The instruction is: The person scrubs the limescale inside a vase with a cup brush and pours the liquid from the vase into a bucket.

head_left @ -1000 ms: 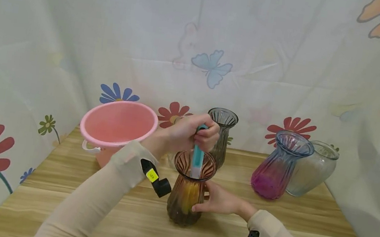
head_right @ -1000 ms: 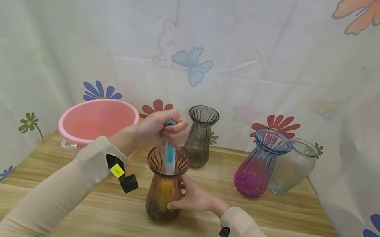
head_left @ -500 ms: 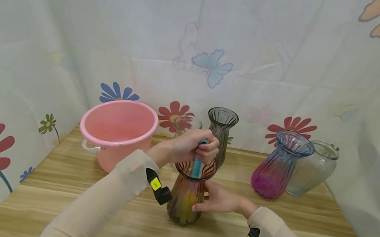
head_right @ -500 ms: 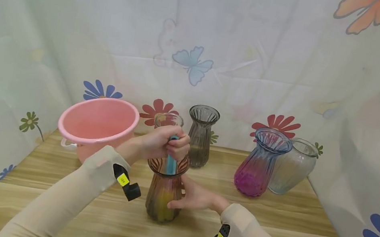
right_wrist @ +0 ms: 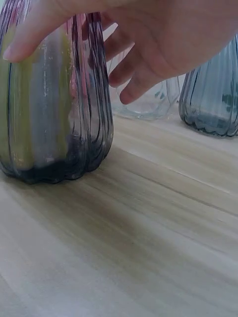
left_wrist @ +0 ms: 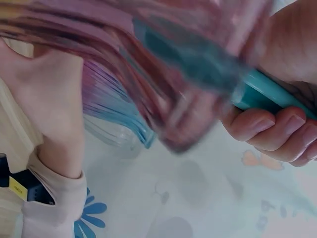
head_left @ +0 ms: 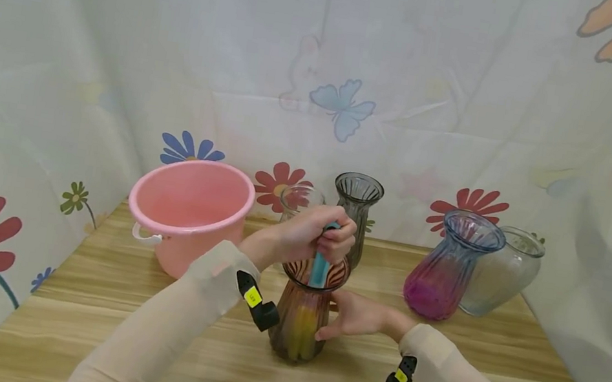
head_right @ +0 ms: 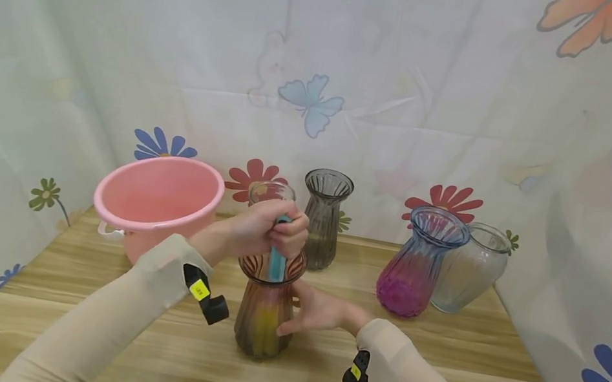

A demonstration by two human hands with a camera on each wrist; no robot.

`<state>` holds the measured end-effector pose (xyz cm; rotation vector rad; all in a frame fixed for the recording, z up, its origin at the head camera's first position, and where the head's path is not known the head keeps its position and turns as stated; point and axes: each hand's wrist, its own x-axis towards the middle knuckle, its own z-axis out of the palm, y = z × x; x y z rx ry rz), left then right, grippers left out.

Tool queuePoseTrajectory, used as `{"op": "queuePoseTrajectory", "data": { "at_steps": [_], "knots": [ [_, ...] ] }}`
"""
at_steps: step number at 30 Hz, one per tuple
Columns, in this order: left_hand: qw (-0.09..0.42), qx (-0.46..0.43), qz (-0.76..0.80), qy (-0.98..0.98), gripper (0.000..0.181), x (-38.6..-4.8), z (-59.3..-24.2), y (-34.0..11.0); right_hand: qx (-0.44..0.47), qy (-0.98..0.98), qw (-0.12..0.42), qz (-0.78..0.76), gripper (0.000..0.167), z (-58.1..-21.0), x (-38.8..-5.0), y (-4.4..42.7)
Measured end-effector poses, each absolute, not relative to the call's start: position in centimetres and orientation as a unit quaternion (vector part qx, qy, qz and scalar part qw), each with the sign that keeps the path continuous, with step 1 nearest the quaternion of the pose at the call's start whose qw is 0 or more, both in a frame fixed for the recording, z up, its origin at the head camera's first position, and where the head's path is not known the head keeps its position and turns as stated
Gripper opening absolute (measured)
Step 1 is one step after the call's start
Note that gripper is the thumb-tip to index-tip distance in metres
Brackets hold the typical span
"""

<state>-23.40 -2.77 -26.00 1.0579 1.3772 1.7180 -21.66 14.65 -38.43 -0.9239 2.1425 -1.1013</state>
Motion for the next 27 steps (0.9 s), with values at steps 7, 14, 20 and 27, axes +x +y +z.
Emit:
{"op": "queuePoseTrajectory", "data": {
  "at_steps": [7, 14, 20, 27],
  "knots": [
    [0.328, 0.404, 0.667, 0.533, 0.039, -23.0, -22.2, -2.7, -0.35, 0.813, 0.233, -0.403, 0.077, -38.9, -21.6, 14.3],
    [0.285, 0.423, 0.676, 0.532, 0.038, -22.5, -18.5, -3.5, -0.361, 0.818, 0.213, -0.394, 0.077, -38.5, -21.2, 14.0],
    [0.275, 0.426, 0.684, 0.525, 0.035, -22.6, -18.4, -3.5, -0.364, 0.82, 0.212, -0.388, 0.074, -38.4, -21.3, 14.0],
    [0.291, 0.409, 0.698, 0.51, 0.037, -23.0, -21.6, -3.2, -0.359, 0.819, 0.212, -0.395, 0.076, -38.8, -21.5, 14.2]
  ]
}}
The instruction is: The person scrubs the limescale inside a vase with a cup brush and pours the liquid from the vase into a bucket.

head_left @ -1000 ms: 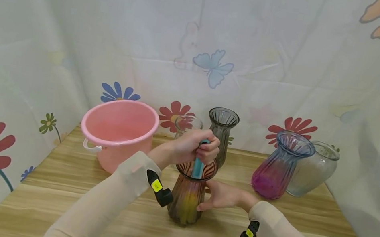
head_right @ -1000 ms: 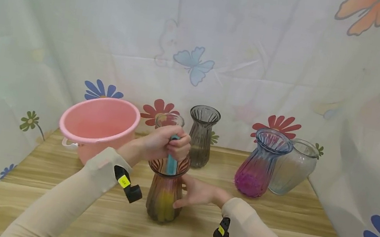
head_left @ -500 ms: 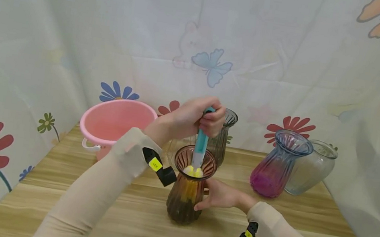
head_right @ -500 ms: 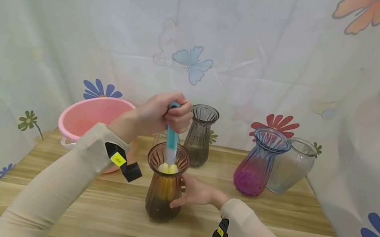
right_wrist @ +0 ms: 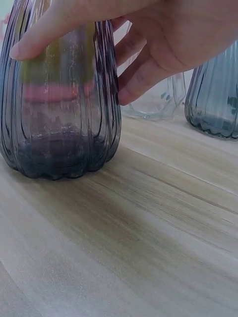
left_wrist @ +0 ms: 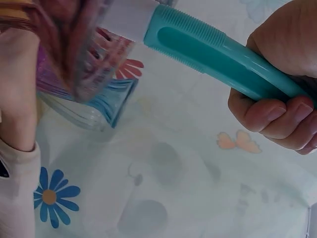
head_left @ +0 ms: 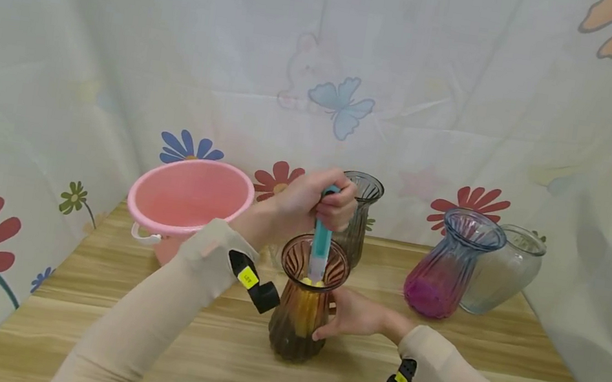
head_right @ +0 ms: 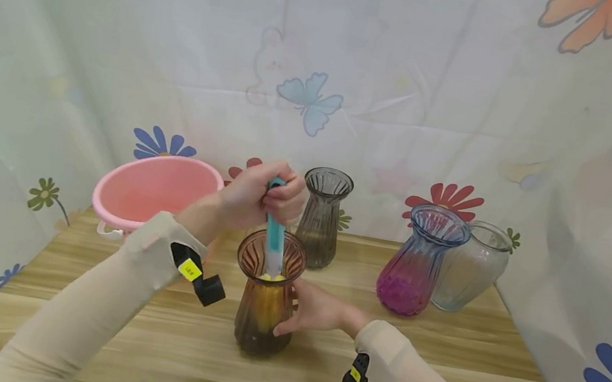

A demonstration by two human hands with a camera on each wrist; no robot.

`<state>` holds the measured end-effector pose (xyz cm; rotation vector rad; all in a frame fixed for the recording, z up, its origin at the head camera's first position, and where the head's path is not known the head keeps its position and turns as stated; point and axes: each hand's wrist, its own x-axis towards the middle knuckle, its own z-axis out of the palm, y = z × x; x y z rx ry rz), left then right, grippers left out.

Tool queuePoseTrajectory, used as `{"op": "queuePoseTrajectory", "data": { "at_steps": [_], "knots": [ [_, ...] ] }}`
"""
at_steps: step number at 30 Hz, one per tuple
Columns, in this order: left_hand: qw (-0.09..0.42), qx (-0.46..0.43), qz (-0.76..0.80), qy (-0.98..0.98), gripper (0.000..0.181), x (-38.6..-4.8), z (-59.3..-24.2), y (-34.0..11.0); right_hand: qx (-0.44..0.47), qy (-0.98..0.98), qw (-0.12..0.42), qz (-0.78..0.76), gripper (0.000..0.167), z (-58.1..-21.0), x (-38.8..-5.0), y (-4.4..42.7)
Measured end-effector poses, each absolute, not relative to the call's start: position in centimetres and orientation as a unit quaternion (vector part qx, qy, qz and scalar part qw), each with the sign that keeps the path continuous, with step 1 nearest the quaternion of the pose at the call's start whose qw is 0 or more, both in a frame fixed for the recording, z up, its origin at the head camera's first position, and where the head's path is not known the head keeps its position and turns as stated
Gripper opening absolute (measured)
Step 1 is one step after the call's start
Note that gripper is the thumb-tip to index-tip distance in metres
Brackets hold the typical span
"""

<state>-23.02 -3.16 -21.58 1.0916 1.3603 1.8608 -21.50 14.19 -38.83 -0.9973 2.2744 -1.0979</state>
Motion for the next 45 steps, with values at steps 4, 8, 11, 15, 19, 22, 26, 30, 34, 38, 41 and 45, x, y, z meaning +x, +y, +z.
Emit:
{"op": "queuePoseTrajectory", "data": {
  "at_steps": [4, 8, 11, 15, 19, 22, 26, 30, 34, 38, 41, 45],
  "knots": [
    [0.3, 0.396, 0.703, 0.509, 0.039, -23.2, -24.4, -2.8, -0.36, 0.822, 0.205, -0.39, 0.075, -39.0, -21.5, 14.3],
    [0.32, 0.395, 0.689, 0.516, 0.04, -23.2, -26.5, -2.4, -0.359, 0.821, 0.207, -0.392, 0.072, -39.0, -21.4, 14.4],
    [0.327, 0.405, 0.678, 0.519, 0.039, -23.2, -27.2, -2.1, -0.358, 0.818, 0.21, -0.398, 0.071, -39.0, -21.2, 14.5],
    [0.32, 0.405, 0.68, 0.521, 0.04, -23.2, -27.3, -2.1, -0.36, 0.81, 0.224, -0.405, 0.074, -39.0, -21.0, 14.7],
    [0.312, 0.397, 0.685, 0.525, 0.041, -23.2, -27.3, -2.3, -0.358, 0.805, 0.244, -0.405, 0.077, -38.6, -21.1, 14.9],
    [0.305, 0.396, 0.687, 0.527, 0.041, -23.3, -27.4, -2.4, -0.348, 0.802, 0.254, -0.413, 0.076, -38.3, -21.2, 14.9],
    [0.299, 0.399, 0.69, 0.524, 0.041, -23.3, -27.5, -2.5, -0.336, 0.799, 0.259, -0.426, 0.072, -38.2, -21.3, 14.8],
    [0.295, 0.401, 0.694, 0.52, 0.042, -23.2, -27.6, -2.7, -0.333, 0.795, 0.258, -0.438, 0.071, -38.5, -21.2, 14.9],
    [0.289, 0.396, 0.698, 0.521, 0.041, -23.1, -27.4, -2.8, -0.33, 0.797, 0.254, -0.438, 0.069, -38.9, -21.2, 14.8],
    [0.29, 0.389, 0.698, 0.526, 0.041, -22.9, -26.8, -2.9, -0.327, 0.801, 0.25, -0.436, 0.067, -39.2, -21.1, 14.7],
    [0.285, 0.389, 0.699, 0.528, 0.04, -22.5, -25.5, -3.0, -0.329, 0.803, 0.241, -0.434, 0.066, -39.3, -21.1, 14.6],
    [0.272, 0.396, 0.698, 0.531, 0.038, -22.1, -22.9, -3.2, -0.332, 0.809, 0.229, -0.428, 0.065, -39.3, -21.1, 14.5]
  ]
}}
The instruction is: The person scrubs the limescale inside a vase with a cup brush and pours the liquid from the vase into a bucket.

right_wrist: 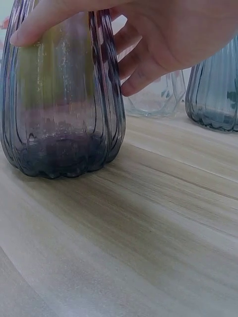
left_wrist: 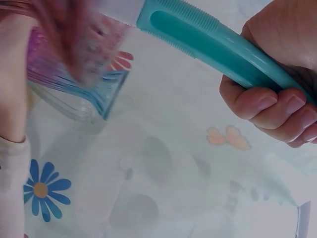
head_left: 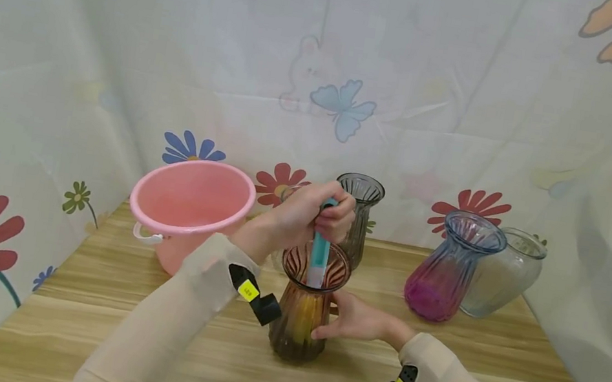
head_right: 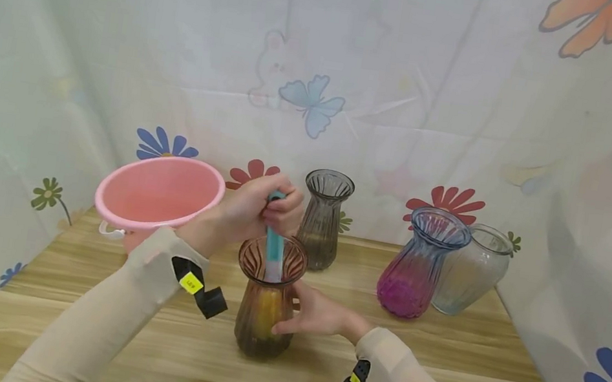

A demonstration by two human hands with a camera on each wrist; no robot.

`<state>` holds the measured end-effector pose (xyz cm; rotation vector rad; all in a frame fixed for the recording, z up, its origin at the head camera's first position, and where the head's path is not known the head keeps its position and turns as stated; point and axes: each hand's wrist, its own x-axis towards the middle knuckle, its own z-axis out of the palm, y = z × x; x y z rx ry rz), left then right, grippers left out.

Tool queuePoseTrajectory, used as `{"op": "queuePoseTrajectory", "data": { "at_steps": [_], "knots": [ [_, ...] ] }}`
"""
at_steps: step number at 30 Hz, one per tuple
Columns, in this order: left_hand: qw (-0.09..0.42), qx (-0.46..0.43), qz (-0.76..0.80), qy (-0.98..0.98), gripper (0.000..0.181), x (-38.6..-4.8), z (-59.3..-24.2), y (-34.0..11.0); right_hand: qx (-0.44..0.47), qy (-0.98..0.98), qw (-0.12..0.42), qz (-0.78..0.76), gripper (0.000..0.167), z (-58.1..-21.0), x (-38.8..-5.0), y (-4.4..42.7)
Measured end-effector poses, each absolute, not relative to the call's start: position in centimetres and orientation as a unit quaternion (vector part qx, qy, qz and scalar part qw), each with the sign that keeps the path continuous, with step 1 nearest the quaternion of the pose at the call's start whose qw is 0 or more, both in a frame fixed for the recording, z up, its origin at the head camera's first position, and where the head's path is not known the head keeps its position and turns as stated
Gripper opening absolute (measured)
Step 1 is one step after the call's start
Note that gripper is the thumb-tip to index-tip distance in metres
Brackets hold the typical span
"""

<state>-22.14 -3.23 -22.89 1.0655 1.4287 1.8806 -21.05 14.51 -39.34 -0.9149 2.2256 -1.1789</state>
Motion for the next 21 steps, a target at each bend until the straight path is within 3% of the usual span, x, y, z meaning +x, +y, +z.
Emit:
{"op": "queuePoseTrajectory", "data": {
  "at_steps": [9, 15, 21],
  "knots": [
    [0.24, 0.413, 0.707, 0.521, 0.035, -21.9, -19.2, -4.4, -0.321, 0.814, 0.223, -0.429, 0.067, -39.1, -20.7, 14.2],
    [0.249, 0.411, 0.716, 0.506, 0.036, -21.8, -20.5, -4.7, -0.324, 0.816, 0.214, -0.427, 0.067, -39.2, -20.7, 14.1],
    [0.265, 0.394, 0.727, 0.496, 0.038, -22.4, -24.2, -3.9, -0.332, 0.813, 0.213, -0.43, 0.064, -39.3, -20.8, 14.1]
  ]
}}
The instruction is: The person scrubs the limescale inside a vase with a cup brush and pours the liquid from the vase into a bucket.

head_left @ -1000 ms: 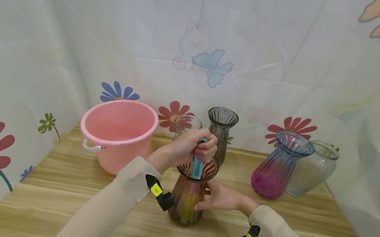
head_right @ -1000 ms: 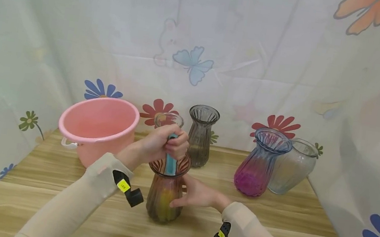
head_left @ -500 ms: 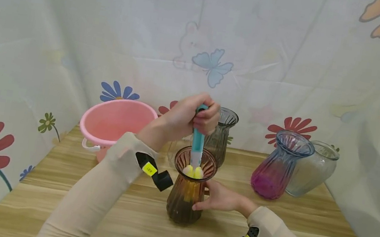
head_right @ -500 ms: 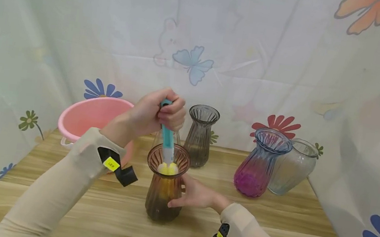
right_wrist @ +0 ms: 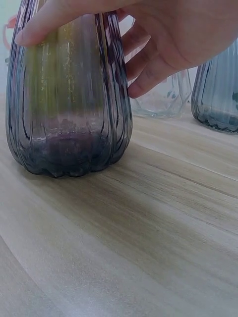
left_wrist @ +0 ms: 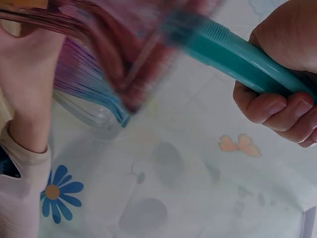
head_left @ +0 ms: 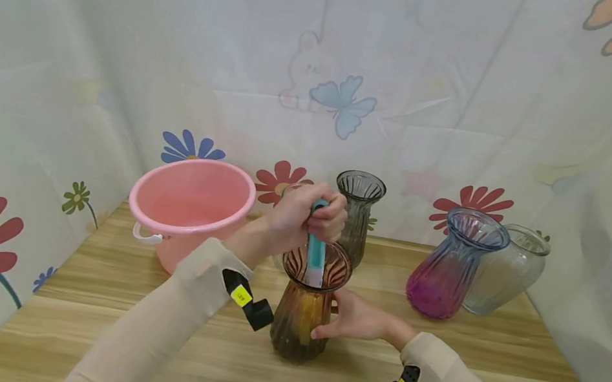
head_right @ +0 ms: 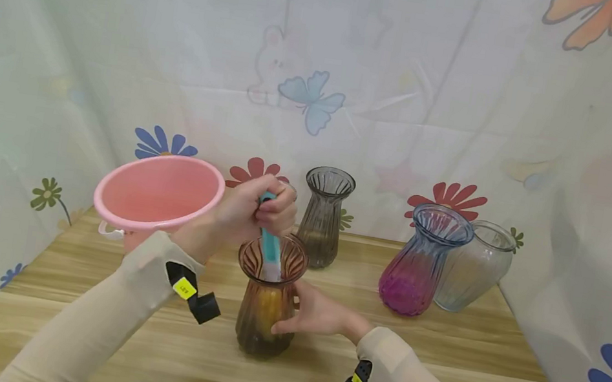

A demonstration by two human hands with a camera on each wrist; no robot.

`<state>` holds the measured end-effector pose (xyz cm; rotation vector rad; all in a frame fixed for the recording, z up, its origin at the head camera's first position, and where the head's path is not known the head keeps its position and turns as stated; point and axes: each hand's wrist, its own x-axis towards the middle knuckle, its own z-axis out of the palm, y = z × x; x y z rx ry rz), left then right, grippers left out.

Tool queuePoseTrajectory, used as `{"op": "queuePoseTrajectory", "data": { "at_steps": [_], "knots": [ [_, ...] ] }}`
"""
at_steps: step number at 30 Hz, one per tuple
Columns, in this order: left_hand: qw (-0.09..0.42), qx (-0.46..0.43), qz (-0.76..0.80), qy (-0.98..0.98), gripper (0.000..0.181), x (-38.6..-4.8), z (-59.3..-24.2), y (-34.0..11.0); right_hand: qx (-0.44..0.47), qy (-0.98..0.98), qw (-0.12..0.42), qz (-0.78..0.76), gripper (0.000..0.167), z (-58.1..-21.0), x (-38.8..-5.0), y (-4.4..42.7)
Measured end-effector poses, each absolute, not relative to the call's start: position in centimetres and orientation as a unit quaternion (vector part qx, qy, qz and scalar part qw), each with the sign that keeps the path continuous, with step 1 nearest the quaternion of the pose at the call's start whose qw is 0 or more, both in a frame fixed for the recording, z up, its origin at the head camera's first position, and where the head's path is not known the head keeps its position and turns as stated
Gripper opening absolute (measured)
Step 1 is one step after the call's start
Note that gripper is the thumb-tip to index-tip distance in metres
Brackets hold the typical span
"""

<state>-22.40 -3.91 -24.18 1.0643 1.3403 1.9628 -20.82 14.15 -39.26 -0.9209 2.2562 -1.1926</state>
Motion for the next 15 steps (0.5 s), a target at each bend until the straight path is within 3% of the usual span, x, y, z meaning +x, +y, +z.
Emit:
{"op": "queuePoseTrajectory", "data": {
  "at_steps": [6, 15],
  "knots": [
    [0.292, 0.396, 0.698, 0.519, 0.041, -23.0, -27.3, -3.2, -0.338, 0.808, 0.22, -0.429, 0.063, -39.3, -21.0, 14.1],
    [0.288, 0.398, 0.703, 0.514, 0.041, -23.2, -27.7, -3.3, -0.358, 0.803, 0.257, -0.4, 0.067, -38.1, -21.3, 14.6]
  ]
}}
